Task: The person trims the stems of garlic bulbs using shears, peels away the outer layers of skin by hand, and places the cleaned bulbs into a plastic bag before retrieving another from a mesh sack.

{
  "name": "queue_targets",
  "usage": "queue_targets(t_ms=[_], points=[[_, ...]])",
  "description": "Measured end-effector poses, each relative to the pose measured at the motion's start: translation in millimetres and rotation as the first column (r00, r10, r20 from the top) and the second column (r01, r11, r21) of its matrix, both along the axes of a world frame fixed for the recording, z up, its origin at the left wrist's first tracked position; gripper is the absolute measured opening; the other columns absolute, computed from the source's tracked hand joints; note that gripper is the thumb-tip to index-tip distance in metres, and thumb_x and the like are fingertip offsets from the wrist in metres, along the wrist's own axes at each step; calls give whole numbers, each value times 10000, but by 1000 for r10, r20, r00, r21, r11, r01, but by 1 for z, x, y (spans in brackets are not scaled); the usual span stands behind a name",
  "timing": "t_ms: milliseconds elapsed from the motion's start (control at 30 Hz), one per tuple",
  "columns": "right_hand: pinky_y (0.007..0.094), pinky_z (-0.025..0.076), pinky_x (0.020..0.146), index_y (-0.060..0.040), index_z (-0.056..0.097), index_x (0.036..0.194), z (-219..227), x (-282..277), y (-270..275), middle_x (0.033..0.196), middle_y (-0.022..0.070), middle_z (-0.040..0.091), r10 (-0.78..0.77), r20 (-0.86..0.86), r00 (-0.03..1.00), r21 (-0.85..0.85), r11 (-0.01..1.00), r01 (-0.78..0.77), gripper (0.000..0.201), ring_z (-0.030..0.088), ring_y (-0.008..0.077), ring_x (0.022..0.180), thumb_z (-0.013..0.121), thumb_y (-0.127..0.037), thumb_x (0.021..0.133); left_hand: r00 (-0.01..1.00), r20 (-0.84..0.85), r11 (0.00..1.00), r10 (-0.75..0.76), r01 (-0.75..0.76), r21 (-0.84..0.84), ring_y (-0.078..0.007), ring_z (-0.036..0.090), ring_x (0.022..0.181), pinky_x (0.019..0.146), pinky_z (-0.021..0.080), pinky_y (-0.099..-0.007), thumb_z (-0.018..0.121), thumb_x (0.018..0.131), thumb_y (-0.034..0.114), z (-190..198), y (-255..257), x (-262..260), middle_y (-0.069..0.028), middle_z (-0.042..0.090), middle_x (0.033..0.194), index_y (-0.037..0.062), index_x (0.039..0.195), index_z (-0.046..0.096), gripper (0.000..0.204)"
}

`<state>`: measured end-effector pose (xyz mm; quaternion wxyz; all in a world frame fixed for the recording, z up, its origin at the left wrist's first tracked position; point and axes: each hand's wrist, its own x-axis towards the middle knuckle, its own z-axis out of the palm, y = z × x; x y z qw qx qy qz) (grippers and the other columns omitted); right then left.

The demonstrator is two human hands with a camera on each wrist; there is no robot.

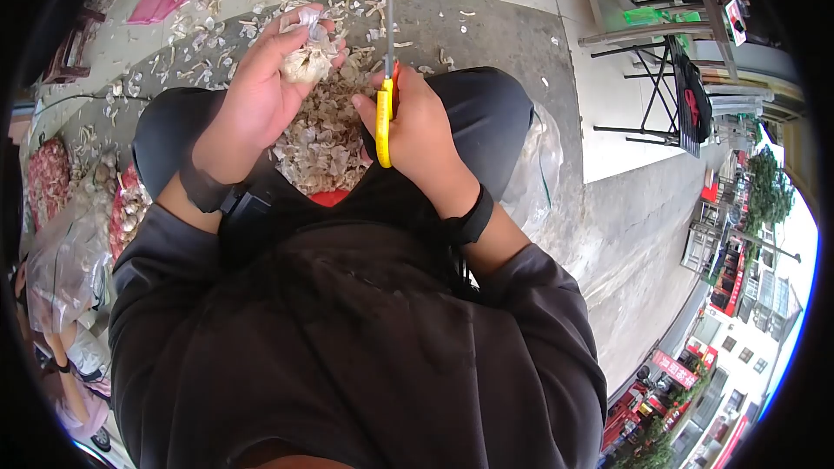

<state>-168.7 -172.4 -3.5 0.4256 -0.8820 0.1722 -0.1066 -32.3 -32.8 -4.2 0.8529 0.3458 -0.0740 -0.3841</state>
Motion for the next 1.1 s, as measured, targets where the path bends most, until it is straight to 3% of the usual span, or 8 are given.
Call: queue_targets(t_ms=[133,267,567,700,900,1000,1033,1100], points=[[376,505,786,32,480,1191,-9,-1,2,1065,192,534,149,79,986,-371,922,-109,555,604,311,869,784,-218,799,996,-75,998,38,-42,-56,-308,580,1129,1032,441,-424,468,981,134,-7,0,6,-160,597,1186,-13,1278,481,331],[411,511,743,77,469,1129,-7,-5,11,1029,222,511,74,-77,994,-30,997,-76,516,538,370,960,752,-159,767,993,-91,992,73,-82,-94,-287,581,1115,1029,427,-403,453,1003,194,-12,2,6,-144,607,1170,-10,1246,522,325],[387,494,657,75,518,1017,-13,-2,9,911,193,552,194,54,979,-302,938,-169,517,569,338,838,794,-288,772,997,79,999,24,-22,-28,-244,582,1103,996,441,-380,376,1044,230,-18,5,13,-137,618,1153,-37,1257,540,379],[375,457,542,23,547,870,-5,0,9,624,110,545,85,-85,993,-112,989,-94,431,555,286,534,781,-334,807,999,18,999,31,-32,20,-268,595,1104,986,469,-390,372,1044,220,-12,4,15,-177,605,1215,-43,1248,534,370],[287,466,565,-15,545,897,-7,1,15,714,58,606,-127,-39,991,477,869,130,328,585,105,641,725,-289,886,984,-178,999,-26,31,23,-308,579,1174,990,485,-396,411,1025,206,-3,6,13,-210,587,1261,-44,1245,512,348],[244,500,646,-14,527,987,-10,7,7,874,68,656,-66,166,984,417,909,-9,294,598,105,715,650,-277,941,980,-177,994,-93,102,44,-265,615,1090,931,504,-363,492,983,183,-6,3,7,-173,628,1187,-31,1207,553,315],[252,510,697,-19,499,1041,-1,12,15,951,81,669,-114,250,962,536,843,-39,320,599,107,759,724,-187,887,980,-163,990,-113,126,71,-240,636,1042,900,513,-347,524,965,171,-7,2,4,-154,648,1151,-24,1187,574,300],[259,515,709,-26,487,1071,-10,18,13,958,74,667,-83,282,956,402,915,-39,384,601,107,770,772,-121,833,987,-71,980,-144,153,128,-214,631,1012,874,507,-326,553,938,150,-12,-1,-2,-122,650,1132,-3,1177,599,287]])
